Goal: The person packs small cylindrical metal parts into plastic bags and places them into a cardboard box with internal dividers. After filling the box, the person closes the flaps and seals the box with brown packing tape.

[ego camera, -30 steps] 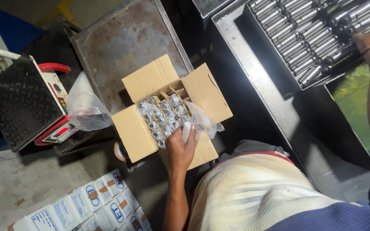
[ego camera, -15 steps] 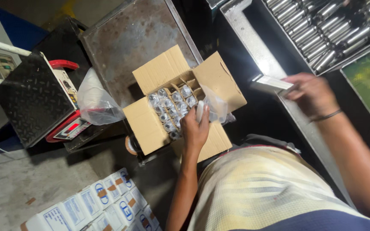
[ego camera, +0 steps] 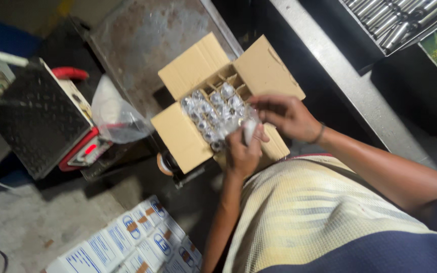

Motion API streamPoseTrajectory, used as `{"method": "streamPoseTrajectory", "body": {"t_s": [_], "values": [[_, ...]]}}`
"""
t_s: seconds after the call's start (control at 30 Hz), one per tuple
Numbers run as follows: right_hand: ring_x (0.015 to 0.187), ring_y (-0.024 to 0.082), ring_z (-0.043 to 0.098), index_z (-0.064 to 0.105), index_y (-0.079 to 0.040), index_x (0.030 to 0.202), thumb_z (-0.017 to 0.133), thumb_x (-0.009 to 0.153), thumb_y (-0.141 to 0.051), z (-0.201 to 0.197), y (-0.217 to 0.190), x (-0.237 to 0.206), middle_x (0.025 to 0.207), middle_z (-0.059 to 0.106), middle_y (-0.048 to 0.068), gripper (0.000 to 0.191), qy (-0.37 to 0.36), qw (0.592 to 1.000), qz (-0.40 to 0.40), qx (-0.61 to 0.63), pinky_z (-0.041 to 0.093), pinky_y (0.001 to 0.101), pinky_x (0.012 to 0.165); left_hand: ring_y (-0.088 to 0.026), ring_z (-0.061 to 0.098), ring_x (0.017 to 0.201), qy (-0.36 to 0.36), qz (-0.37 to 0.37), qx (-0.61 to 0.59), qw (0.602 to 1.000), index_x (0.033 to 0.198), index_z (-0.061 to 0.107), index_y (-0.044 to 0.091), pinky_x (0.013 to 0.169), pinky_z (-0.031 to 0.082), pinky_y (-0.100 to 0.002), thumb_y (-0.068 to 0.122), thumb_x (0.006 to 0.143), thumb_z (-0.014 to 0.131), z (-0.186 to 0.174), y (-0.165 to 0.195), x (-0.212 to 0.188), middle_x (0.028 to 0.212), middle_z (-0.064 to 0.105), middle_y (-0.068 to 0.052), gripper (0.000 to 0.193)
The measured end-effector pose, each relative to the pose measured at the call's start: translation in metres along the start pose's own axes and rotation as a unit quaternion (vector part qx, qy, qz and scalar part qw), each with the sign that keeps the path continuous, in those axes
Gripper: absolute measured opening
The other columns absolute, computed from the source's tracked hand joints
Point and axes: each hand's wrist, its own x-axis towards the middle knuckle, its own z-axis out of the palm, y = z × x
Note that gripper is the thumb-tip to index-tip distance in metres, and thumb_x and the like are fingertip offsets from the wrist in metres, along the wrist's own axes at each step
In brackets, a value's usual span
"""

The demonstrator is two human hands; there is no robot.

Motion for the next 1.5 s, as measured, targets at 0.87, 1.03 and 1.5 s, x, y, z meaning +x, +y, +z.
{"method": "streamPoseTrajectory", "body": {"t_s": [0.87, 1.03, 1.5], "values": [[0.091, 0.026, 0.069, 0.061, -0.003, 0.116, 0.071, 0.098, -0.002, 0.061, 0.094, 0.071, 0.102, 0.068, 0.019, 0.020, 0.012, 0.996, -0.023, -0.087, 0.061, 0.0389, 0.087, -0.026, 0.072, 0.112, 0.245, -0.080, -0.348, 0.901, 0.129, 0.055, -0.007, 0.097, 0.057, -0.040, 0.007, 0.097, 0.063, -0.089, -0.095, -0.037, 0.127, 0.070, -0.019, 0.036], [0.069, 0.034, 0.065, 0.065, -0.002, 0.098, 0.071, 0.100, -0.027, 0.053, 0.051, 0.021, 0.083, 0.068, 0.019, 0.026, 0.014, 0.937, 0.071, -0.343, 0.053, 0.0431, 0.068, -0.015, 0.071, 0.111, 0.155, -0.125, -0.365, 0.909, 0.138, 0.057, 0.003, 0.094, 0.060, -0.030, 0.012, 0.095, 0.065, -0.047, -0.095, 0.003, 0.127, 0.068, -0.007, 0.044], [0.088, 0.026, 0.065, 0.061, -0.006, 0.134, 0.079, 0.077, -0.016, -0.117, 0.016, -0.001, 0.099, 0.062, 0.010, 0.061, 0.041, 0.985, 0.109, -0.127, 0.054, 0.0431, 0.078, -0.022, 0.060, 0.051, 0.107, -0.026, 0.291, 0.950, 0.081, 0.073, 0.006, 0.049, 0.045, -0.038, 0.020, 0.084, 0.080, 0.057, 0.010, 0.056, 0.066, 0.067, -0.011, 0.016]]}}
